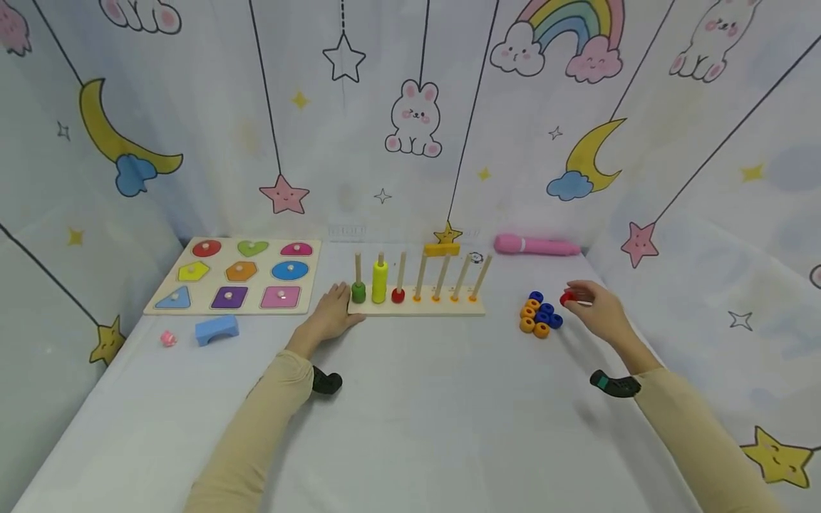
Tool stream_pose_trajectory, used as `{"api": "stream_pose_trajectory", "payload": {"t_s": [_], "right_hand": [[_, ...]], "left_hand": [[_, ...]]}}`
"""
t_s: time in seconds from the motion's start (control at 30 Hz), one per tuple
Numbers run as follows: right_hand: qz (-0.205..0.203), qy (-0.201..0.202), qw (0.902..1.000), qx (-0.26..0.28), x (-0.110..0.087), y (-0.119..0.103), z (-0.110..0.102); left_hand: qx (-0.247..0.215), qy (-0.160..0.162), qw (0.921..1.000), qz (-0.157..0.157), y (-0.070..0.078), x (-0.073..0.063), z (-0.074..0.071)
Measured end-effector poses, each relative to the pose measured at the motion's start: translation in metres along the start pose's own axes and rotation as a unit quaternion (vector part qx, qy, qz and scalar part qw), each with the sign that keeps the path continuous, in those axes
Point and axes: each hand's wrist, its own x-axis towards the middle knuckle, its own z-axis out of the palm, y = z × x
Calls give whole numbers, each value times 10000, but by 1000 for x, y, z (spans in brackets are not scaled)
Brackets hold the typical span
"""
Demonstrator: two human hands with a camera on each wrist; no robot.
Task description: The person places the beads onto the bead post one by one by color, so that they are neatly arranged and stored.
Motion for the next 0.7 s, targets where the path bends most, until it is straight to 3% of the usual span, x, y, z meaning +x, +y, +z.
{"api": "stream_pose_trajectory", "payload": {"t_s": [0.33, 0.6, 0.7], "right_hand": [[-503, 485, 9946, 771, 46, -65, 14], [-954, 898, 9851, 1112, 75, -116, 38], [-1195, 860, 9814, 1232, 83, -137, 49]], "left_hand": [[-41, 90, 9999, 34, 3, -3, -2], [-115, 64, 9999, 28, 3, -3, 1], [-127, 37, 9999, 4, 5, -3, 0]]}}
